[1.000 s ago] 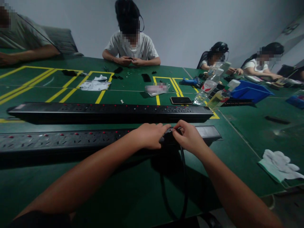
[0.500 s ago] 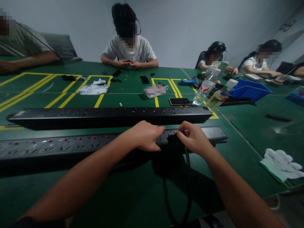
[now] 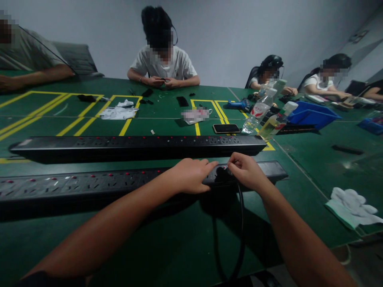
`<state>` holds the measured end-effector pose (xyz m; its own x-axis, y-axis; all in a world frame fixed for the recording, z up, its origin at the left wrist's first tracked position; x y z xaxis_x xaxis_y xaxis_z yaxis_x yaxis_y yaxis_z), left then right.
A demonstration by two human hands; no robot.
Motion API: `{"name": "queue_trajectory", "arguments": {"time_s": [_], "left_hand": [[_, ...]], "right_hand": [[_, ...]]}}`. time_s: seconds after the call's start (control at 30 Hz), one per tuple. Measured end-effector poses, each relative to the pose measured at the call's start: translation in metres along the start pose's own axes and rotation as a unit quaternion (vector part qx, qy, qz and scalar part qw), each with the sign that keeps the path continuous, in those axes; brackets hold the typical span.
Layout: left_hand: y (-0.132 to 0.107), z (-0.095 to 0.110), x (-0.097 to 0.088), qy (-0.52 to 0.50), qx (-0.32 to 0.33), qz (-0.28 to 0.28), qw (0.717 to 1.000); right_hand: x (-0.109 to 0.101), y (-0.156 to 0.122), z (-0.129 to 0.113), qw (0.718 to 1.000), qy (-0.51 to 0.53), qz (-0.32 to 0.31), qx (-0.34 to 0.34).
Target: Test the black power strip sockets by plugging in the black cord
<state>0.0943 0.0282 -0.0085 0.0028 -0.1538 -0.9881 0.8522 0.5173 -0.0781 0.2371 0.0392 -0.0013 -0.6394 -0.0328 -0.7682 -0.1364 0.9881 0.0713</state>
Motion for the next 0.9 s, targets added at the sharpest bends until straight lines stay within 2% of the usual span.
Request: {"name": "queue_trajectory", "arguments": {"time_s": [0.2,0.27,0.4,0.5,0.57,0.73,0.9], "left_hand": [[0.011,0.013,0.006,0.013,0.001,0.028,1.000],[0.012,0.013,0.007,0.009,0.000,0.030,1.000],[0.010,0.011,0.006,-0.001,0.001,0.033,0.999],[0.010,0.009,0.006,-0.014,-0.003,0.030,0.999],[0.010,0.008,0.006,-0.020,-0.004,0.030,0.999],[0.010,0.006,0.006,-0.017,-0.005,0.039,0.999],[0.009,0.005,0.005,0.011,-0.014,0.050,0.999]], "right_hand": [[0.001,0.001,-0.001,1.000,-0.009,0.016,-0.004],[-0.001,0.000,0.000,1.000,0.006,0.002,-0.008],[-0.021,-0.003,0.005,0.997,0.015,-0.037,-0.059],[-0.027,-0.011,0.008,0.984,-0.041,-0.112,-0.132],[-0.022,-0.015,0.014,0.974,-0.099,-0.146,-0.143],[-0.004,-0.014,0.023,0.956,-0.243,-0.127,-0.109],[-0.001,-0.008,0.021,0.945,-0.275,-0.123,-0.130]]}}
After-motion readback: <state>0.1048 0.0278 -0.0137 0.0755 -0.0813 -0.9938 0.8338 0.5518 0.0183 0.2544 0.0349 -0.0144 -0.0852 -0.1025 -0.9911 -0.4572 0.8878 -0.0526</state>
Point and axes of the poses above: each hand's wrist, its own y-axis towards the middle knuckle, its own x-axis out of the palm, z = x × y, the point moved 8 cm from there along y, towards the middle knuckle, and after that the axes turned 2 degrees about x, right-handed, at the moved point
